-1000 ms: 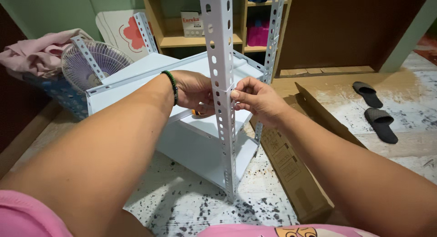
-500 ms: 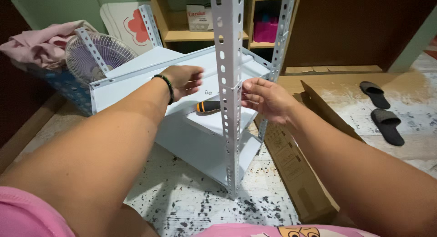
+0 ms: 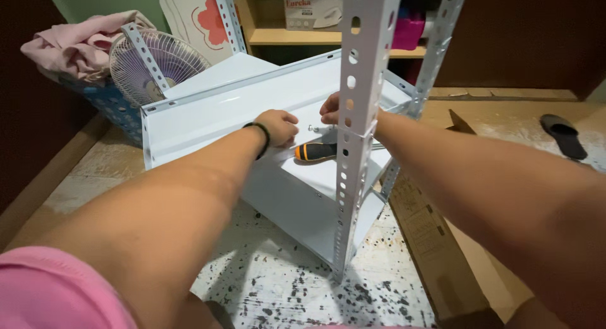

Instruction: The person assembles a white metal shelving unit by attaching vertical uprights to horizontal shelves using bolts, nuts, and washers. They use a screwdriver to tighten the fasteners and place a shelf into the frame.

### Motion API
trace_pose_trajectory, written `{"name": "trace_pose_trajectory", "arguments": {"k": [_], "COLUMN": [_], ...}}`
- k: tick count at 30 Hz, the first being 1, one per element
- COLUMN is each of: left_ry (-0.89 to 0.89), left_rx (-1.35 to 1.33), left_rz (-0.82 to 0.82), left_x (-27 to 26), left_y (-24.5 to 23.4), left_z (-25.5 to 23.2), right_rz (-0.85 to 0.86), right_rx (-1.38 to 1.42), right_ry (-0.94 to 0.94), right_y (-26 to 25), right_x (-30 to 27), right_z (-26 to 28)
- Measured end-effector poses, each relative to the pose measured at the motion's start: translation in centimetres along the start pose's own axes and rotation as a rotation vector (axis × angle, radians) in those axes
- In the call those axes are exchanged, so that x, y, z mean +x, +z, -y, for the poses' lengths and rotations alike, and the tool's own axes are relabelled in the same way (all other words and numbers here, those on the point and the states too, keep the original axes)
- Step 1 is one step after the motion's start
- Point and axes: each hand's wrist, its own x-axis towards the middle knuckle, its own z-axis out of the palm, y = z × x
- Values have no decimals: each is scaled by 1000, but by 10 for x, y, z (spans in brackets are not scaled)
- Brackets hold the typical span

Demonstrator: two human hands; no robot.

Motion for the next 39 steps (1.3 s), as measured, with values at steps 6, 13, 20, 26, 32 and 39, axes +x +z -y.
{"name": "trace_pose_trajectory", "arguments": {"k": [6,13,20,26,32,39], "left_ry": [155,224,111,293,452,568], "left_rx": [268,465,-36,-257,-85,70], "left_rz": [-60,-238,-252,-269,-386,-262], "left_x": [31,15,-13,-37,-52,-99], "left_y": [25,36,29,45,46,71], "left_z": [-3,-18,-25,-16,-16,-12], "right_rz": [150,159,-255,-343,-353,-490], "right_rx": [-424,-599,78,1149,1248,1123], "right_ry": [207,113,72,303,344,505], "right_y": [11,14,27,19,18,46], "right_x": [4,2,-7,-67,-107,-152], "right_z": [28,33,-2,-27,-34,15]}}
